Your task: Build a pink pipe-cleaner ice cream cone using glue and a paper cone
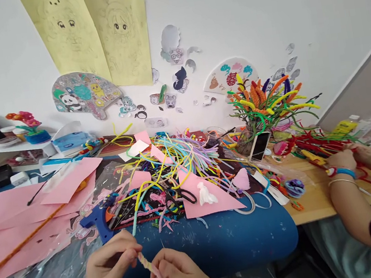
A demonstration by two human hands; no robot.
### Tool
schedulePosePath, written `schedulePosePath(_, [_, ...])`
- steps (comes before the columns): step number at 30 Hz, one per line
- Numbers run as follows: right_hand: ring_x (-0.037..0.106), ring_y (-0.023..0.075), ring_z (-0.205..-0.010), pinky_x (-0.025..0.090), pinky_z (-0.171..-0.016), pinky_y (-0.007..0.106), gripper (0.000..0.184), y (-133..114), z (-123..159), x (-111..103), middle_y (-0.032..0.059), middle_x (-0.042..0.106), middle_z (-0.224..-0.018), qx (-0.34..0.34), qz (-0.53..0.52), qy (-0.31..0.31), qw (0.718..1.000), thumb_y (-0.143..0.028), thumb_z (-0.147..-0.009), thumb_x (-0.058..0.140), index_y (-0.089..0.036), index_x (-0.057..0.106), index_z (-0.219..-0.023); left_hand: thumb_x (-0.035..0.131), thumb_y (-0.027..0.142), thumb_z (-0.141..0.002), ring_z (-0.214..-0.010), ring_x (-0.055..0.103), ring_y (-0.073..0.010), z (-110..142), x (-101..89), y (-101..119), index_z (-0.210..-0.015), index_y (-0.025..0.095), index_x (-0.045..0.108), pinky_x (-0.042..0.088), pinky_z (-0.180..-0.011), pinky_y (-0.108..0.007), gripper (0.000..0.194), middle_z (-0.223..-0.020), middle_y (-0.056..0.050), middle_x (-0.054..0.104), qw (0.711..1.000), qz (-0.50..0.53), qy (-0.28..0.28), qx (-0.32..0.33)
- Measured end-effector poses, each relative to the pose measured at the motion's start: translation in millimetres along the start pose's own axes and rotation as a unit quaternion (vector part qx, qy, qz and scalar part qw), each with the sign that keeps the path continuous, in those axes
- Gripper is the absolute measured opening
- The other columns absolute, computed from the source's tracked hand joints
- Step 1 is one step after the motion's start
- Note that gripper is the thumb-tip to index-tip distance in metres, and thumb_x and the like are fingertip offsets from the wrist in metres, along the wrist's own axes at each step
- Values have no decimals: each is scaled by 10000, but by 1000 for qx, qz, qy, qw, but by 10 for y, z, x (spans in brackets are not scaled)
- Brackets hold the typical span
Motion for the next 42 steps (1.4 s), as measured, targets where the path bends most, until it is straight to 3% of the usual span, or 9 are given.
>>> schedulePosePath(7, [366, 28, -474, 267, -479, 187, 511, -2, -24, -30, -81, 473, -606, -3, -5, -28, 1000, -598, -683, 823, -170, 555, -757, 708, 338, -883, -560, 592, -102, -42, 76, -52, -785, 252, 793, 467, -511, -177, 156, -661, 4, 693, 997, 55, -44, -26])
schedulePosePath(15, [428, 60, -561, 301, -548, 209, 424, -175, -27, 39, 12, 627, -709, -49, 41, -7, 998, -515, -795, 740, -177, 492, -734, 739, 274, -863, -586, 630, -103, -128, 111, 173, -768, 225, 746, 496, -559, -175, 107, -660, 15, 704, 991, -32, -77, 108])
schedulePosePath(20, [308, 39, -430, 235, -456, 182, 330, -209, -56, 66, -112, 424, -486, -73, 33, 76, 994, -427, -818, 674, -204, 450, -724, 741, 181, -848, -579, 594, -100, -137, 121, 156, -703, 195, 691, 460, -559, -185, 154, -638, 8, 666, 994, -56, -12, 90])
schedulePosePath(22, [221, 27, -388, 191, -413, 173, 253, -196, -60, 58, -131, 382, -451, -61, -13, 64, 996, -346, -790, 646, -206, 451, -711, 710, 309, -884, -575, 575, -107, -148, 161, 60, -757, 203, 727, 454, -541, -204, 166, -674, -5, 642, 996, 56, -62, 30])
schedulePosePath(25, [172, 28, -316, 182, -349, 168, 90, -138, -54, 47, -132, 386, -394, 1, -107, -20, 994, -230, -731, 565, -205, 482, -706, 640, 423, -919, -543, 547, -96, -137, 238, -71, -923, 235, 792, 447, -517, -227, 241, -772, -28, 607, 947, 248, -201, -43])
schedulePosePath(27, [156, 23, -284, 173, -322, 157, 64, -84, -48, 43, -133, 366, -364, 47, -164, -89, 981, -175, -680, 541, -204, 484, -672, 665, 384, -908, -555, 530, -96, -131, 247, -127, -915, 243, 810, 435, -528, -233, 202, -758, -30, 577, 924, 293, -240, -53])
schedulePosePath(34, [183, 27, -249, 147, -252, 152, 140, 126, -103, 30, -119, 313, -331, 122, -204, -208, 949, -193, -573, 604, -207, 470, -536, 736, 472, -821, -638, 566, -151, -140, 310, -202, -597, 203, 734, 441, -599, -278, 350, -679, -55, 595, 904, 308, -297, -23])
schedulePosePath(38, [189, 10, -263, 124, -260, 146, 132, 244, -110, 28, -116, 339, -377, 141, -196, -208, 948, -215, -580, 617, -189, 494, -540, 658, 598, -827, -572, 602, -181, -83, 340, -262, -461, 231, 577, 479, -580, -307, 524, -519, -56, 573, 878, 308, -366, -8])
schedulePosePath(42, [233, 8, -262, 83, -288, 168, 147, 369, -114, -23, -90, 393, -366, 140, -162, -186, 959, -257, -619, 627, -161, 544, -543, 550, 794, -762, -499, 626, -213, 0, 346, -387, -435, 280, 589, 522, -544, -350, 611, -465, -87, 593, 846, 238, -475, -44])
Point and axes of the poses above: each hand's wrist, its own z-axis away from the middle knuckle, its own x-axis out of the palm, y = z × x, the point moved 3 cm from there along -z, towards the middle knuckle
